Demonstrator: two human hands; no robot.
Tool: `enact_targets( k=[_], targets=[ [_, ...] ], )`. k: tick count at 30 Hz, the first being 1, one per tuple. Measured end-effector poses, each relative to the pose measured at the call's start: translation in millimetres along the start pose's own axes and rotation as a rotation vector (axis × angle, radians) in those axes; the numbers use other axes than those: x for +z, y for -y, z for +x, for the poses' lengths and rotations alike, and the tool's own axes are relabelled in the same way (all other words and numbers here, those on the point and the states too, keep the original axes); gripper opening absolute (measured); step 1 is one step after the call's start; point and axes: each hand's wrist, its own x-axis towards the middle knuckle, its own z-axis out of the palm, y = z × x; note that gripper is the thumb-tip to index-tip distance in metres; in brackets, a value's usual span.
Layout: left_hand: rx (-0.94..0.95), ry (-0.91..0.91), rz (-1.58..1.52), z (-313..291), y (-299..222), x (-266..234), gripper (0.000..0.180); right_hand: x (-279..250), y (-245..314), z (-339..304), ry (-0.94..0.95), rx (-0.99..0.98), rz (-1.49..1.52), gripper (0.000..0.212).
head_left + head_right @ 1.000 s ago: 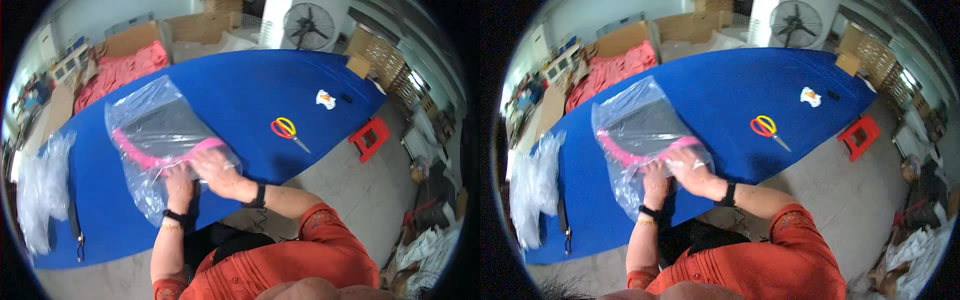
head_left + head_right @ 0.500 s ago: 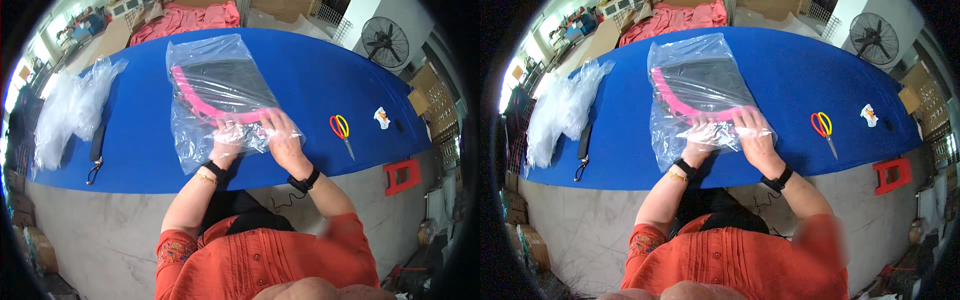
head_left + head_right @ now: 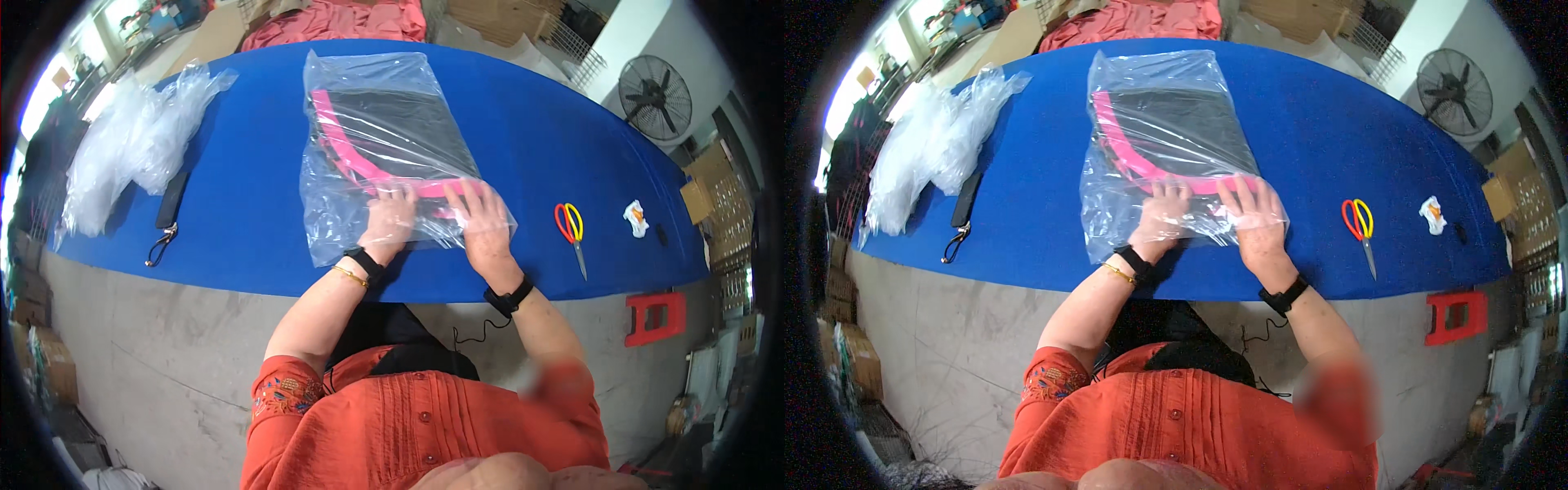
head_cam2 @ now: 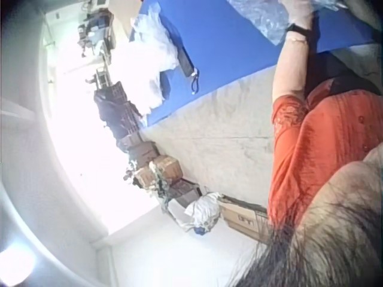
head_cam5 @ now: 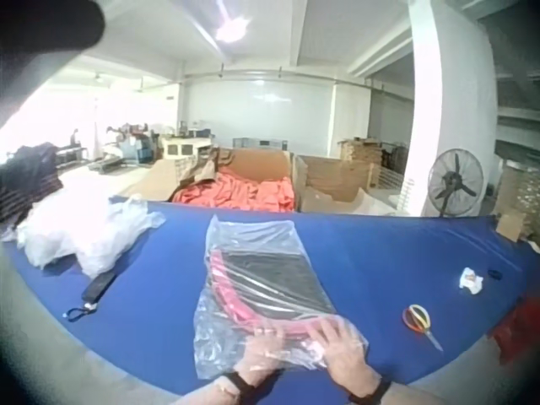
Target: Folding a black and pink fabric product and placing it into a clear plastic bag.
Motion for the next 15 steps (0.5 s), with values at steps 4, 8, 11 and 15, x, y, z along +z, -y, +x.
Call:
enact_targets(
  k=[4,8,11,15],
  targets=[
    [0.007,0.011,-0.045,-1,1,-6,0.051,8,1,2,0.085,0.023,-0.04,0.082],
    [-0.028,-0.082,-0.304,-12,13,-4,0.052,17,6,3,0.14,0.021,-0.098,0.088],
    [0.043,-0.21,-0.464,-40,12,-54,0.05,13,6,4,0.145,0.02,-0.089,0.091],
    [0.194,-0.169,-0.699,-91,14,-122,0.035,13,1,3,0.183,0.028,-0.133,0.093]
  ],
)
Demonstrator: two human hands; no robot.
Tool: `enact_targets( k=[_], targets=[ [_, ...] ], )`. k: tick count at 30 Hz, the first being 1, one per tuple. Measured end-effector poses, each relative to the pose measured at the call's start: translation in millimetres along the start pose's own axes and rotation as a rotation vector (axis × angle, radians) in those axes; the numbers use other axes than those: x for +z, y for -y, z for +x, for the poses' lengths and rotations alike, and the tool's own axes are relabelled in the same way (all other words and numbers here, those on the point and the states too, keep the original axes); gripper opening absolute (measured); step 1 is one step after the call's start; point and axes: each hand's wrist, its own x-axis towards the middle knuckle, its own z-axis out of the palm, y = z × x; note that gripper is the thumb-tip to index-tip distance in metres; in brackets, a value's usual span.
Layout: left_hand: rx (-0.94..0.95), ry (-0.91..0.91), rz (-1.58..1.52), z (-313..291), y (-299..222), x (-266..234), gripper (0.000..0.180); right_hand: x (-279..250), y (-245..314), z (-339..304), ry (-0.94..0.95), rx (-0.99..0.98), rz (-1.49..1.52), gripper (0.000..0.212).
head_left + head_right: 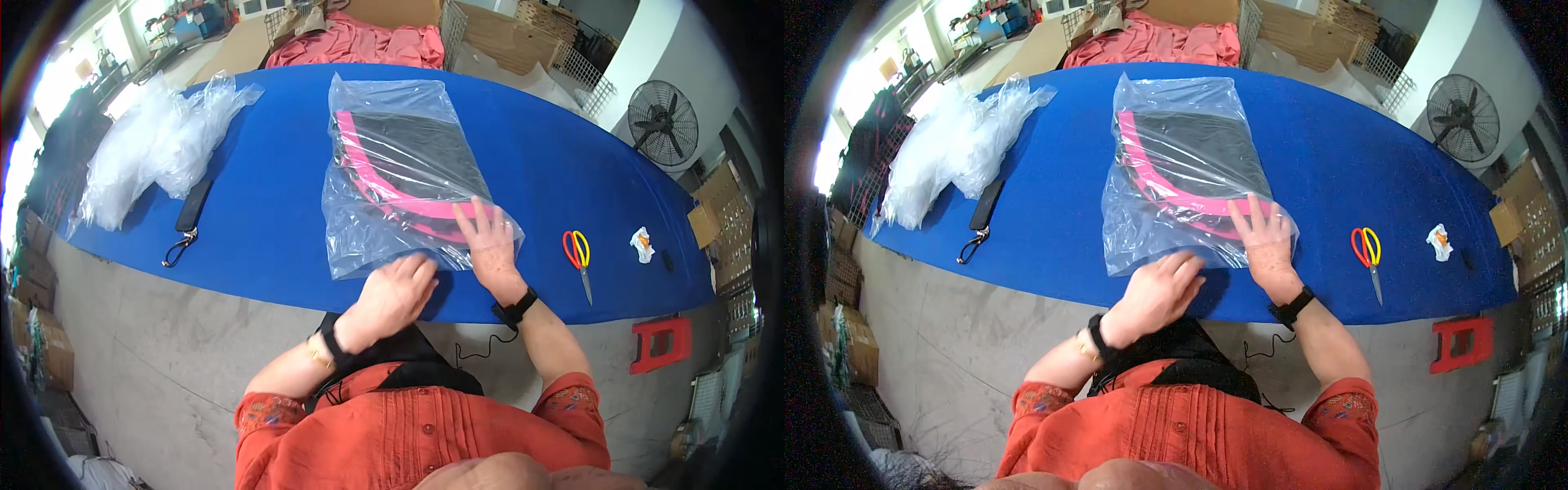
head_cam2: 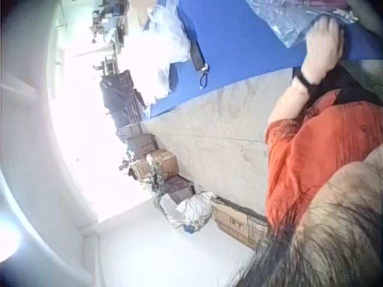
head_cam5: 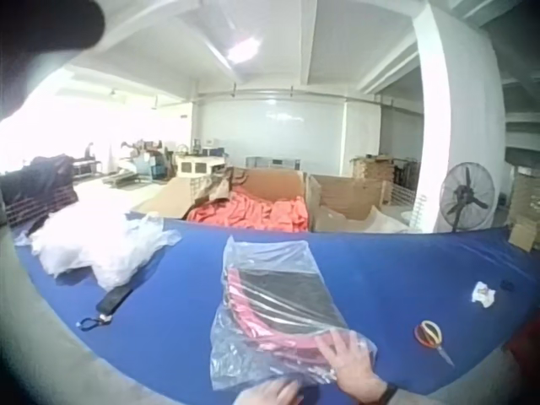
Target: Folding a black and pink fabric product and placing it into a clear plastic bag.
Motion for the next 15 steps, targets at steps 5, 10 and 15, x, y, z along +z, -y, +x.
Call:
enact_targets(
  k=[5,10,15],
  targets=[
    [-0.129,-0.281,0.333,-24,-6,-35,0.067,10,2,4,-0.017,-0.002,-0.005,0.093],
    [-0.339,-0.124,0.49,-31,45,-9,0.075,0,6,10,-0.019,-0.039,-0.031,0.079],
    [-0.297,-0.085,0.529,-44,65,18,0.061,-2,10,12,0.022,-0.052,-0.098,0.078]
  ],
)
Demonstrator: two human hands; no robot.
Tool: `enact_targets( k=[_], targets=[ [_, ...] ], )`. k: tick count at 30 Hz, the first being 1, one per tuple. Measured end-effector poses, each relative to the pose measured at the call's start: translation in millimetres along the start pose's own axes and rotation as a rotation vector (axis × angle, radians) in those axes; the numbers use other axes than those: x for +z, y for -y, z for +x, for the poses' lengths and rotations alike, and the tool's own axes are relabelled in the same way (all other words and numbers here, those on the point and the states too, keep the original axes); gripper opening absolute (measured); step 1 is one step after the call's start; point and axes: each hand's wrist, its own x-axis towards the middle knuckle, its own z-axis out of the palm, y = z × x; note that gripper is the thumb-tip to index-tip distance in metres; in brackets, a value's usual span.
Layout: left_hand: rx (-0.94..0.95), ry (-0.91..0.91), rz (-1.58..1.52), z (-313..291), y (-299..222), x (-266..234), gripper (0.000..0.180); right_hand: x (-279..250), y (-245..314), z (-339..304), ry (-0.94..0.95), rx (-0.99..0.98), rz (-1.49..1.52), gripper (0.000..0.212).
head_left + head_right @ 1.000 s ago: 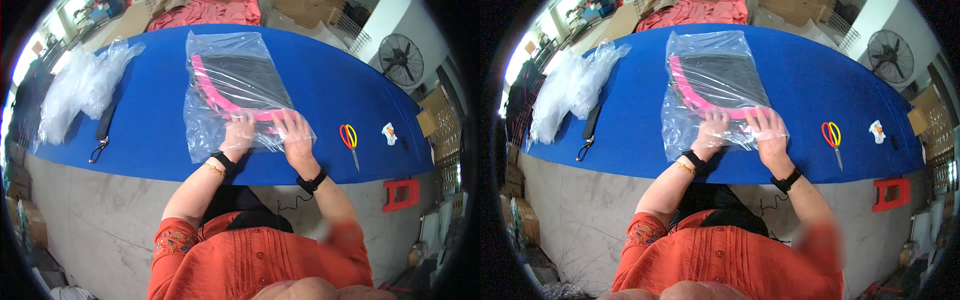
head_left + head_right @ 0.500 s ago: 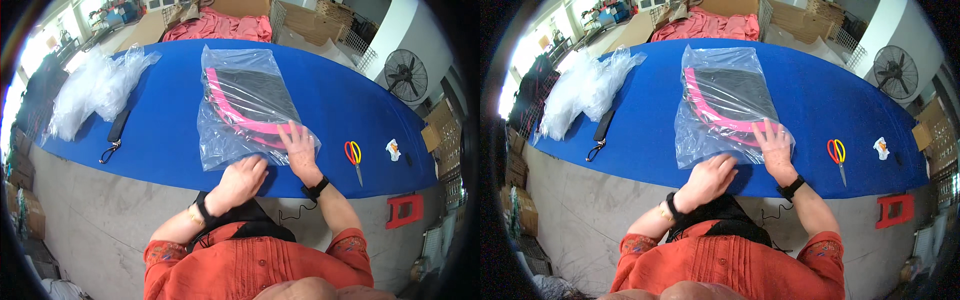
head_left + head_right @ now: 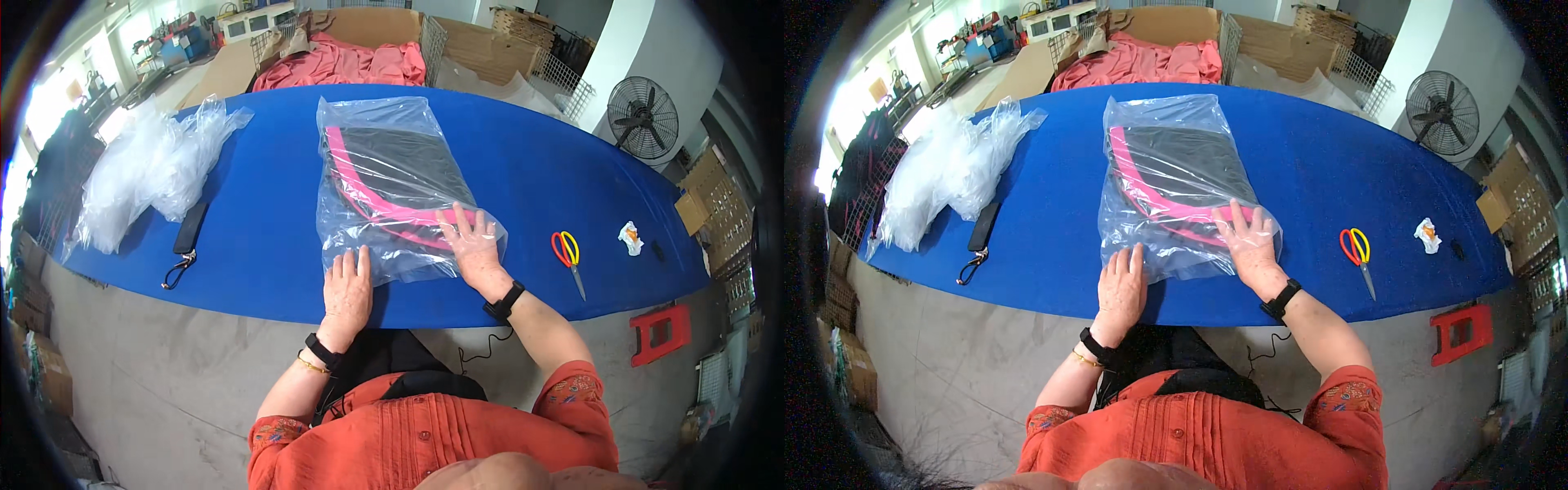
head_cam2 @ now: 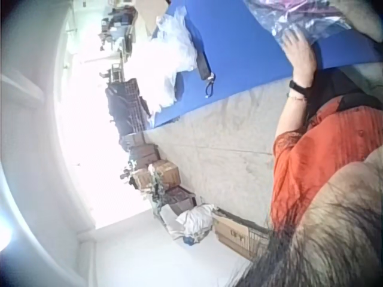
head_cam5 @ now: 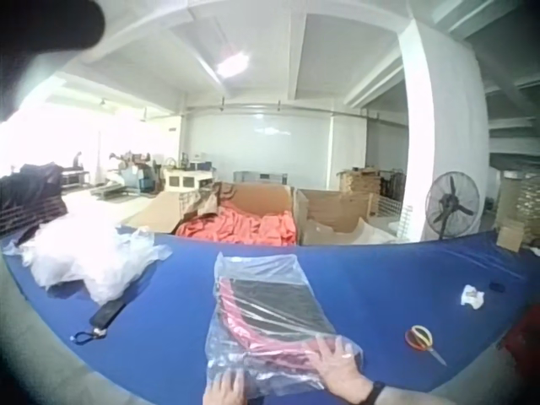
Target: Folding a black and pink fabric product and placing it into a clear plastic bag.
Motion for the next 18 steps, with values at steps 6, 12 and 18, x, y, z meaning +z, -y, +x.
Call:
enact_targets(
  k=[6,12,18],
  targets=[
    [-0.043,0.131,0.041,2,7,21,0.035,5,-1,7,0.0,-0.007,0.052,0.083],
    [-0.066,0.099,0.005,-3,13,27,0.015,8,7,13,0.052,-0.054,-0.069,0.085],
    [0.015,0.107,-0.175,-6,12,4,0.011,30,16,29,0.113,-0.058,-0.1,0.075]
  ],
)
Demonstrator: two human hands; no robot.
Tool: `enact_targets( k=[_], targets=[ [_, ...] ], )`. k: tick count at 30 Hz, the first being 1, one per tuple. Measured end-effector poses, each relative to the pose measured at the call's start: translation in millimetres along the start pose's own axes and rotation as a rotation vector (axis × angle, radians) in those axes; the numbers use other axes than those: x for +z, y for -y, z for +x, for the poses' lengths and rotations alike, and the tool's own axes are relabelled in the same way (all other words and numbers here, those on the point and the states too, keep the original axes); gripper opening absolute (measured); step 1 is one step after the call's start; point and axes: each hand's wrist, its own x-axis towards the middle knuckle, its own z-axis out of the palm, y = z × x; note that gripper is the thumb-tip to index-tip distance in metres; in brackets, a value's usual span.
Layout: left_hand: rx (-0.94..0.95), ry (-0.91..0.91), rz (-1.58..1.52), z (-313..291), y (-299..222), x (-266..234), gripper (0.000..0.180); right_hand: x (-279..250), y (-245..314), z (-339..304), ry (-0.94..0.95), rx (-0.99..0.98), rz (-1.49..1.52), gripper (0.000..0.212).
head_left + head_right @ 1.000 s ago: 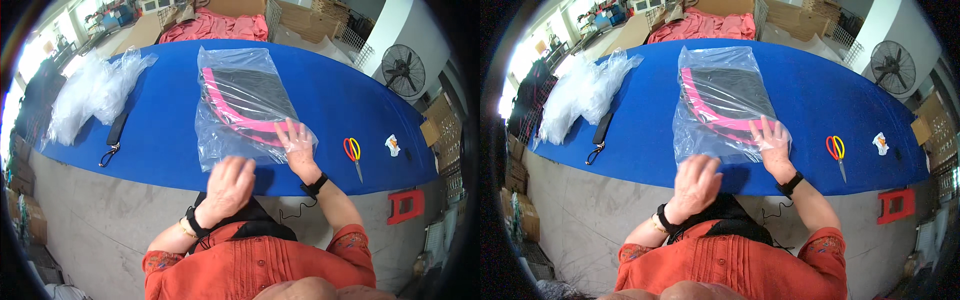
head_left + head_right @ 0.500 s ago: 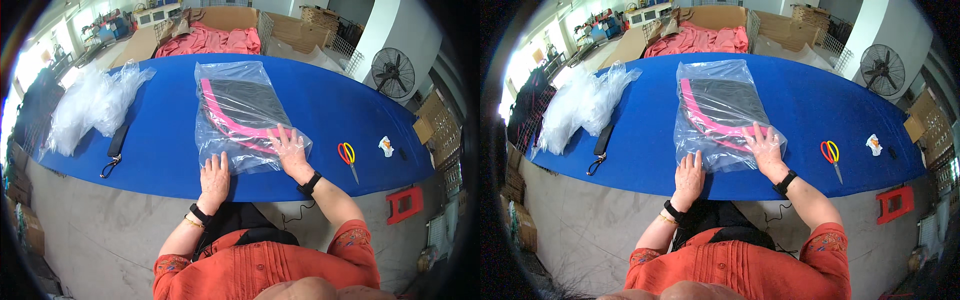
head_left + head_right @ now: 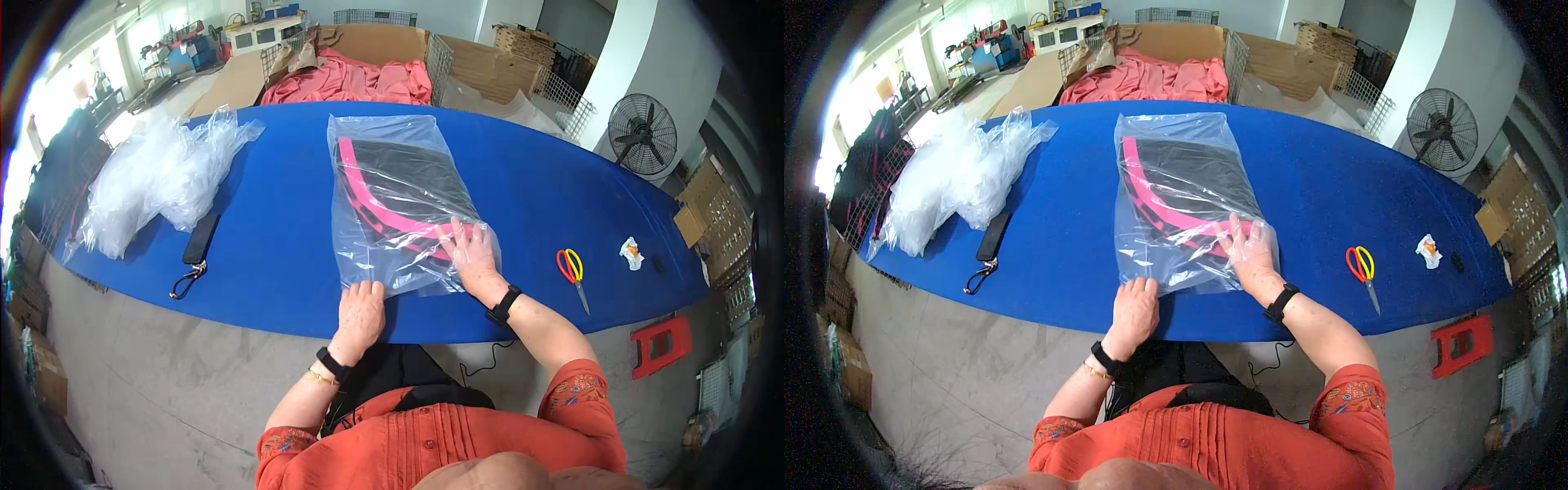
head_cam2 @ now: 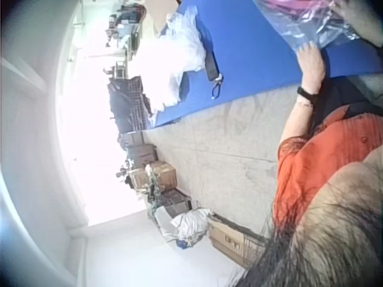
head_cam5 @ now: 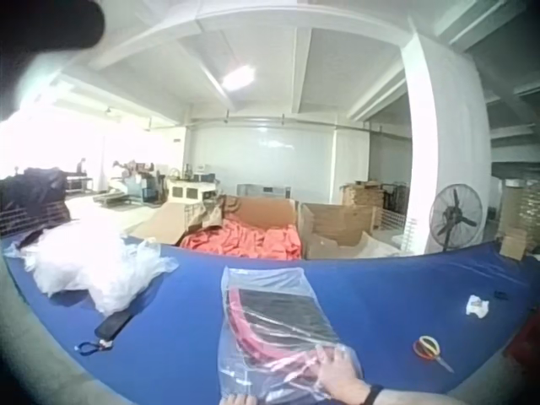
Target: Folding a black and pink fabric product and placing it into a clear plastic bag.
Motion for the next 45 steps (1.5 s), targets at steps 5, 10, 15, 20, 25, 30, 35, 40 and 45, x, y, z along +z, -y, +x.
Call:
enact_targets(
  k=[5,10,15,20,25,30,35,40,45],
  targets=[
    [0.015,-0.09,-0.212,-15,-16,-28,0.014,-15,3,12,0.027,-0.021,0.074,0.076],
    [-0.042,-0.034,-0.46,-30,-19,-48,0.017,-9,7,16,-0.059,0.013,0.0,0.078],
    [-0.017,-0.048,-0.613,-48,-17,-64,0.014,-25,13,28,0.017,-0.05,0.036,0.075],
    [-0.072,-0.083,-0.607,-55,-14,-78,0.005,-17,18,38,-0.119,-0.03,0.198,0.072],
    [-0.209,-0.254,-0.539,-56,7,-87,0.006,-48,17,28,-0.235,-0.09,0.282,0.068],
    [-0.343,-0.428,-0.381,-55,32,-99,0.004,-87,-8,-9,-0.383,-0.177,0.39,0.044],
    [-0.374,-0.504,-0.23,-51,38,-114,0.014,-114,-19,-58,-0.523,-0.075,0.729,0.026],
    [0.089,-0.628,-0.065,-39,-40,-129,0.031,-102,-23,-82,-0.636,0.247,0.682,0.053],
    [0.516,0.029,-0.536,-10,-93,-95,0.036,-82,-29,-82,-0.525,0.463,0.672,0.064]
  ],
)
